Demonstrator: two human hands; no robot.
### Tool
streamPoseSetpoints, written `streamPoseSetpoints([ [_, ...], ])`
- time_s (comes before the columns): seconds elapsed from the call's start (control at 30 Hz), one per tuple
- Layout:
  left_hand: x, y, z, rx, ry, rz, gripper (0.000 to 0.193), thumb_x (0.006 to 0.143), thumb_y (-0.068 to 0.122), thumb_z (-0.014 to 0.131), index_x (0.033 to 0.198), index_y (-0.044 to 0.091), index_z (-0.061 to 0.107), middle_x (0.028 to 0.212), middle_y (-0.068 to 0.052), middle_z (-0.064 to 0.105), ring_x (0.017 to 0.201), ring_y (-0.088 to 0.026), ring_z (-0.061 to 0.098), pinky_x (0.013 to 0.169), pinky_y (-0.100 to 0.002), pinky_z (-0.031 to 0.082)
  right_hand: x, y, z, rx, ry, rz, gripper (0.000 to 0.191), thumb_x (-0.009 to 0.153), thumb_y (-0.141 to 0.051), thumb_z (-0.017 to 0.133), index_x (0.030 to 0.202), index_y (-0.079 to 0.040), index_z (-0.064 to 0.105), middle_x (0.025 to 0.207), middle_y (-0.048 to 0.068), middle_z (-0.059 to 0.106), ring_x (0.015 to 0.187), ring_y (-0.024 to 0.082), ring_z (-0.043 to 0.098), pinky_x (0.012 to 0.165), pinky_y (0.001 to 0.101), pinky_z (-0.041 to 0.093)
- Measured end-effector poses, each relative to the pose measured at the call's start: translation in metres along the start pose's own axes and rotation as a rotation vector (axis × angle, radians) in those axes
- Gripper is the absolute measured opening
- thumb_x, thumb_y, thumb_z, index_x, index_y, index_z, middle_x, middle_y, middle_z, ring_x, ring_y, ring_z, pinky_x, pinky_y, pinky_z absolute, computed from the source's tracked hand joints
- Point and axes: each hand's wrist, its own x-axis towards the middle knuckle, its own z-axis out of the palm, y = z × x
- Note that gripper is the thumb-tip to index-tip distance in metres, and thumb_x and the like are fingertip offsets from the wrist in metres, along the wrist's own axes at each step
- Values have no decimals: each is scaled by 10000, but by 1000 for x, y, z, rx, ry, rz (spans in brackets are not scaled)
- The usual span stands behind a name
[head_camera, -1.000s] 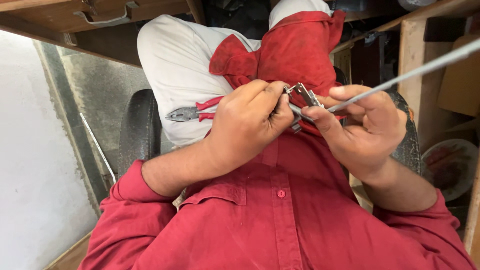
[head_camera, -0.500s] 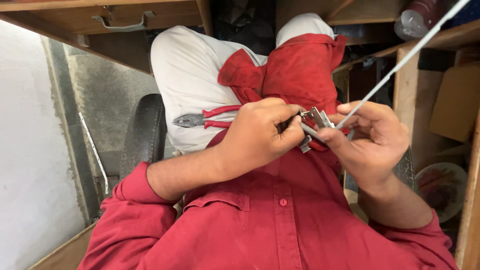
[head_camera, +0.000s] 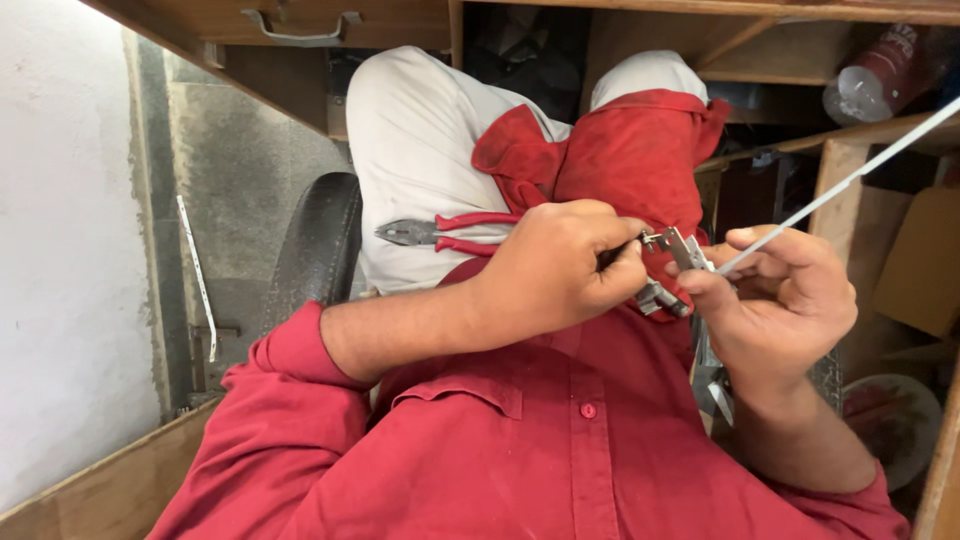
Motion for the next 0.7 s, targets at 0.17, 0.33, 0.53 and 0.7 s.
streamPoseSetpoints([
  [0.17,1,-2,1,2,24,-5,135,864,136,704,927,22,739,753,-140,661,694,-295,670,632,-401,544,1,-1,1,57,-16,-2,383,1044,24,818,1285,61,523,1002,208,738,869,195,765,789,264,646],
  [0.33,2,-4,2,33,33,36,133,856,156,700,874,29,735,746,-138,665,715,-306,678,660,-418,547,4,-6,3,45,-19,7,397,1015,32,805,1287,62,518,1003,221,731,873,210,763,789,274,644],
  [0.53,0,-6,3,21,42,29,152,855,166,687,891,25,733,765,-131,671,725,-302,682,668,-415,556,6,-7,6,39,13,-22,405,1014,19,824,1266,63,509,1000,211,721,892,203,768,804,265,646],
  [0.7,0,-7,3,47,48,41,139,860,165,679,879,39,734,752,-121,662,727,-298,681,669,-414,560,4,-3,3,12,23,-4,414,994,5,829,1259,62,515,985,206,731,866,189,761,775,245,636],
])
